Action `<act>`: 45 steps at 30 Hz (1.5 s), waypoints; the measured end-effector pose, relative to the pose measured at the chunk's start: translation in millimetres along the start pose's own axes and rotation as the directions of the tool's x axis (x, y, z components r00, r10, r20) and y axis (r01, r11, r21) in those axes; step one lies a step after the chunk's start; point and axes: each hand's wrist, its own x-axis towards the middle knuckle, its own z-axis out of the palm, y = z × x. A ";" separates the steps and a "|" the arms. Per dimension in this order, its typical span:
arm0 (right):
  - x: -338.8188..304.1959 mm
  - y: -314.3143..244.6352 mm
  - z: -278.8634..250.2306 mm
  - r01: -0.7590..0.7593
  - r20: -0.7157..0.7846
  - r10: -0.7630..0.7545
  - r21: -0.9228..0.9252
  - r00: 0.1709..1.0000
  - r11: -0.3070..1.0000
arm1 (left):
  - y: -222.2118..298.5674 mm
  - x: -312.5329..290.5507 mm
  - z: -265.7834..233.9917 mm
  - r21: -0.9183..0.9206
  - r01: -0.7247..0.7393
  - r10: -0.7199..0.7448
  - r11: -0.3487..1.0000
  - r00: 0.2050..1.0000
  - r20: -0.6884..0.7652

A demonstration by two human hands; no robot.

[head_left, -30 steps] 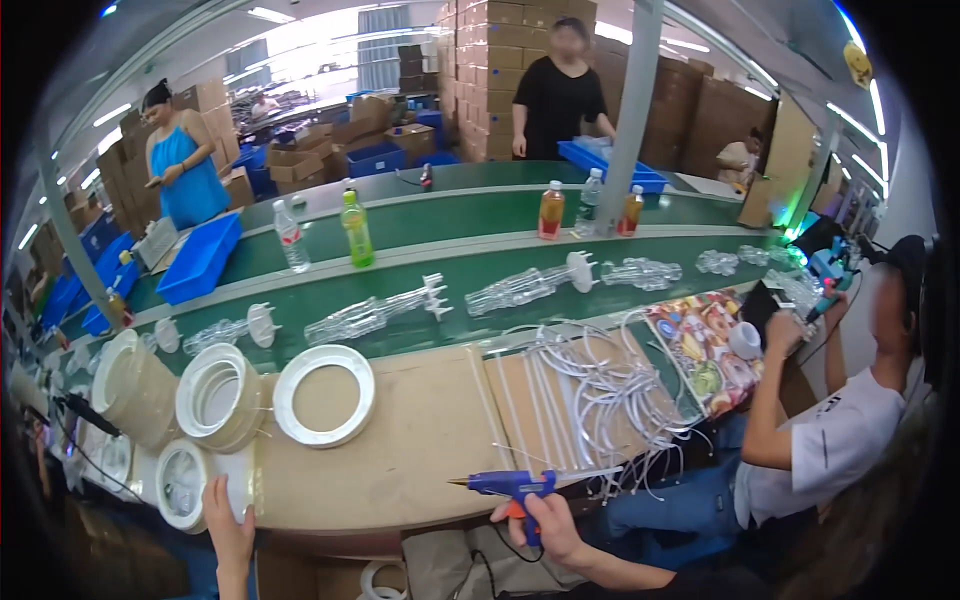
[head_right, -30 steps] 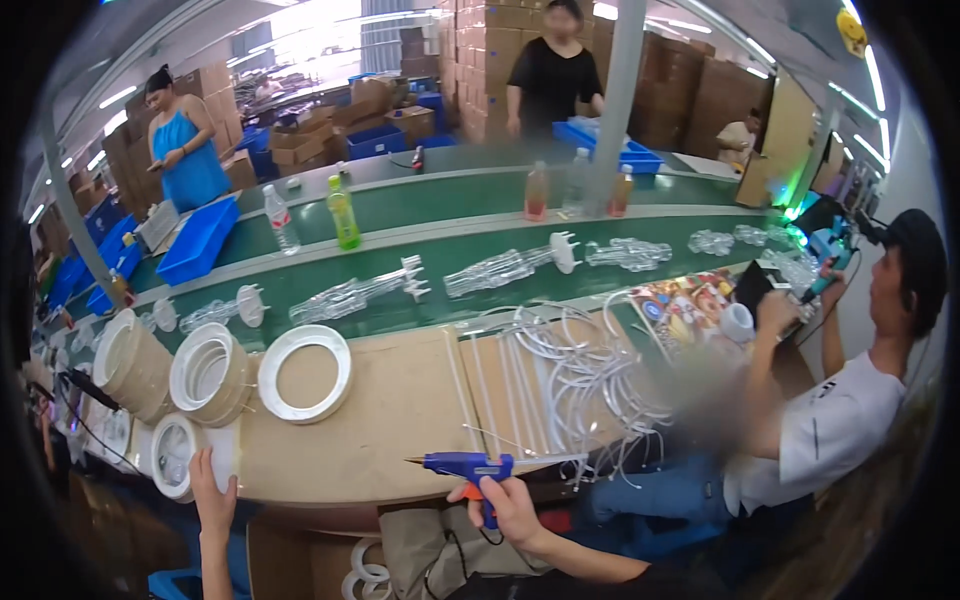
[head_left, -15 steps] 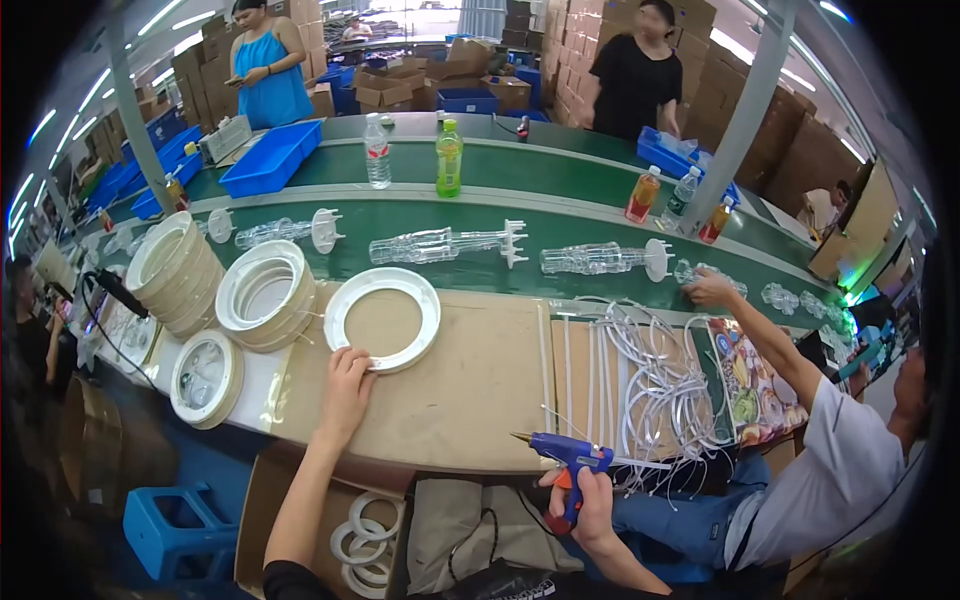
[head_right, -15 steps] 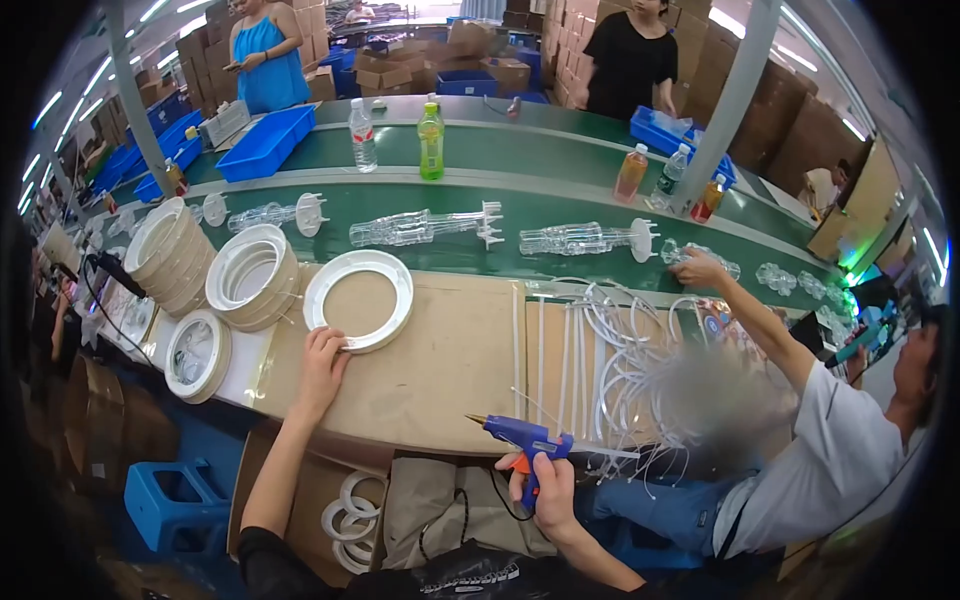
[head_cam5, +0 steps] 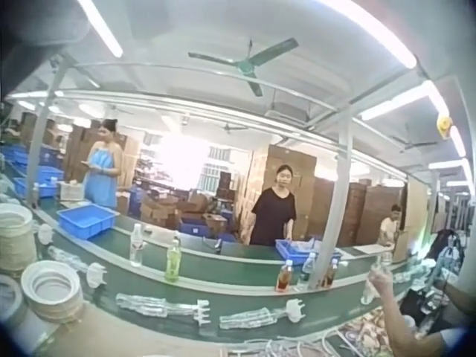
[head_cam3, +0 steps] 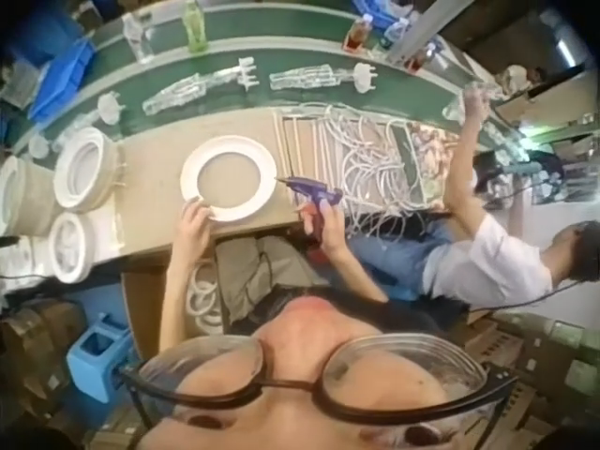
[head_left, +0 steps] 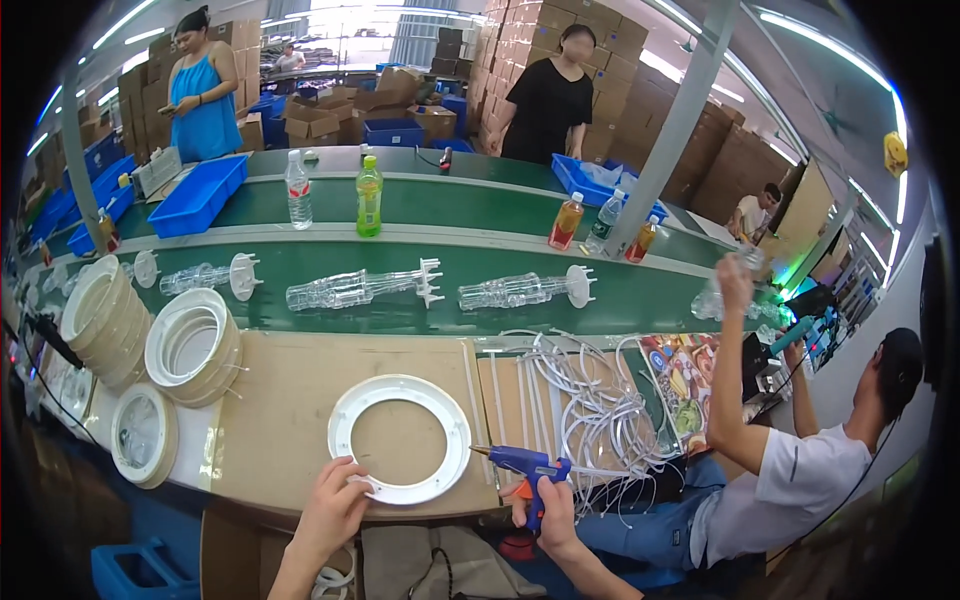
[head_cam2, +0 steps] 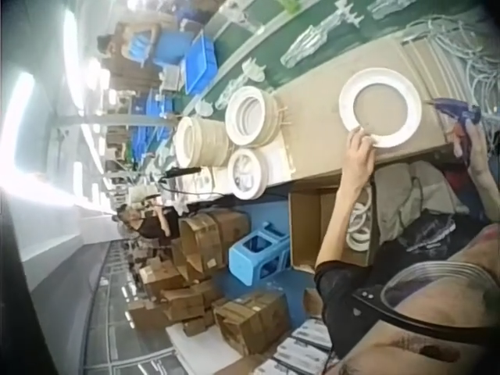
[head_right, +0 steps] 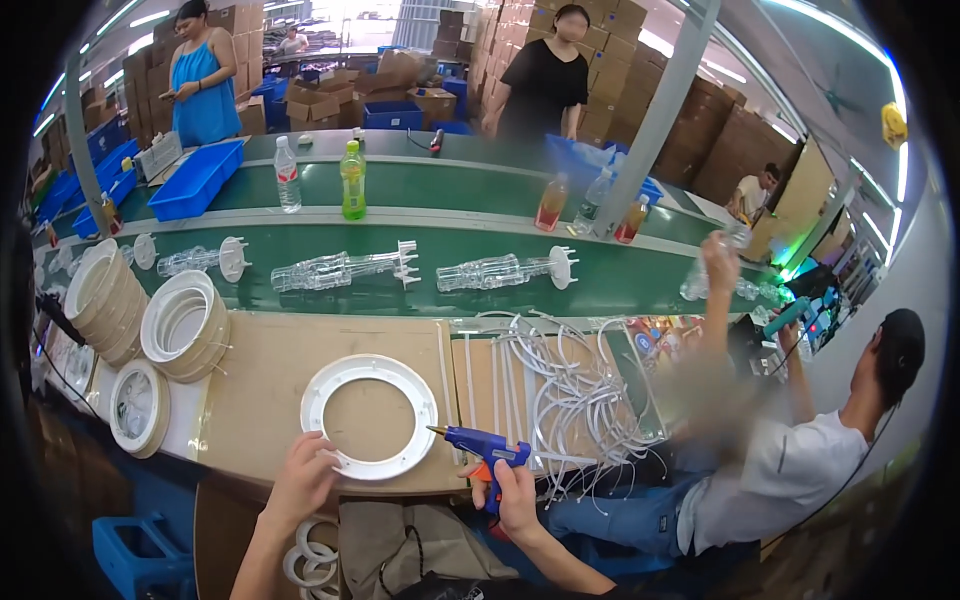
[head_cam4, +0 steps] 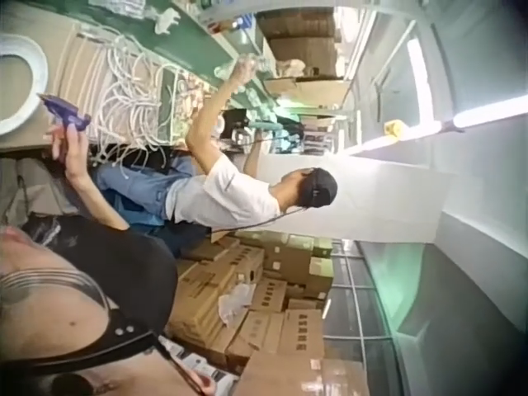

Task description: Assembling circular LED light fixtures by applying glue with a glue gun and joining components at a production workbench.

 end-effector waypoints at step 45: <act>173.8 -83.7 -239.9 -0.182 -0.162 -0.298 -0.983 0.941 -0.041 | -49.9 -32.9 -5.8 -0.055 0.154 -0.163 0.987 0.956 -0.243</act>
